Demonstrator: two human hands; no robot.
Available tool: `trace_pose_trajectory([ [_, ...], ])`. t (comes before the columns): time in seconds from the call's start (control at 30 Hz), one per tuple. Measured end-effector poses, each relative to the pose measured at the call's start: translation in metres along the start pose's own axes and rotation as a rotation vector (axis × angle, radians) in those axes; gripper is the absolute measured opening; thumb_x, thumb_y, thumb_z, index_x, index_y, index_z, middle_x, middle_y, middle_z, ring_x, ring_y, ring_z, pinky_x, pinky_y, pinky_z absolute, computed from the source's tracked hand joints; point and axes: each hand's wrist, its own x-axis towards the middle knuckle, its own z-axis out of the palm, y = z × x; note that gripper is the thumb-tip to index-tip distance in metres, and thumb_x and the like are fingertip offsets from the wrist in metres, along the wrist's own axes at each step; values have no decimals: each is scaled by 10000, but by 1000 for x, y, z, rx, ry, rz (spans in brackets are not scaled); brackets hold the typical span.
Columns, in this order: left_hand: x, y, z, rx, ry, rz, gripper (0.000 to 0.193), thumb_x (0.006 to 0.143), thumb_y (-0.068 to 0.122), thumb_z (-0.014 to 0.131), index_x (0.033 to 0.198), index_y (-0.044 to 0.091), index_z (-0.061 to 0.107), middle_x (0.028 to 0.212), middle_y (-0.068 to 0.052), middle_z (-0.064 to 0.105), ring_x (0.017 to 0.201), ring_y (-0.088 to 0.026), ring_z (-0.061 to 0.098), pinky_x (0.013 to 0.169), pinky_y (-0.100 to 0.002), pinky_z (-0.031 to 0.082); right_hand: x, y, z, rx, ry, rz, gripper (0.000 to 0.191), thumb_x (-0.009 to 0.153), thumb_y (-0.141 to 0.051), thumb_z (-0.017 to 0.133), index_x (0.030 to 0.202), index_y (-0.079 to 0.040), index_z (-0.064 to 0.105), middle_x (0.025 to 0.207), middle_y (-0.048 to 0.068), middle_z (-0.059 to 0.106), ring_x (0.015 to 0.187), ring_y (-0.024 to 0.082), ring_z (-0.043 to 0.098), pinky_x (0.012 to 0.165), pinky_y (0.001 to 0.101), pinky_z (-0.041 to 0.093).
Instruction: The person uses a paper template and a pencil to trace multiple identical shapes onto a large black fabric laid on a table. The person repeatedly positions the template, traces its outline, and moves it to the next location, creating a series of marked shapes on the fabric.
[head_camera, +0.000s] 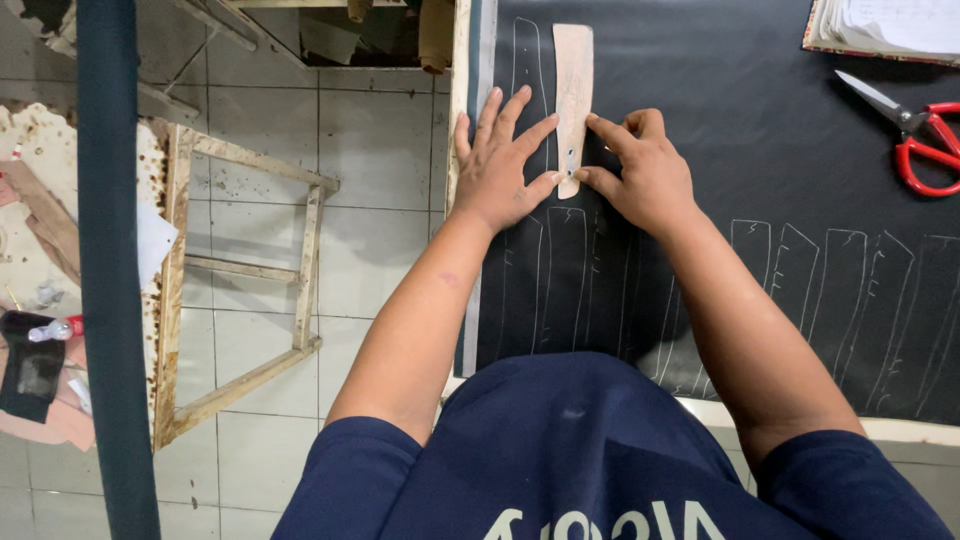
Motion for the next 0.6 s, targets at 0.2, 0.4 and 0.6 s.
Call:
trace_pose_trajectory([
  [0.2, -3, -3, 1, -59, 43, 18, 571, 832, 470, 786, 1373, 351, 648, 1653, -44, 302, 1567, -307, 151, 1247, -608, 12, 1, -3, -2, -4, -13, 16, 646, 861, -414, 820, 1447, -237, 614, 1253, 118, 546, 999, 272, 668, 778, 426, 557],
  [0.4, -4, -4, 1, -57, 61, 38, 563, 827, 471, 787, 1365, 358, 661, 1652, -49, 310, 1568, -311, 160, 1252, -604, 25, 0, -6, -4, -7, -19, 22, 646, 862, -415, 816, 1448, -238, 610, 1273, 126, 541, 1009, 277, 671, 780, 425, 559],
  [0.6, 1, 13, -10, 14, 24, -12, 608, 765, 444, 794, 1338, 299, 652, 1605, -75, 289, 1515, -334, 130, 1165, -670, -21, 1, -2, -1, -26, -29, 31, 653, 855, -407, 814, 1448, -232, 606, 1291, 149, 533, 1017, 305, 664, 797, 442, 557],
])
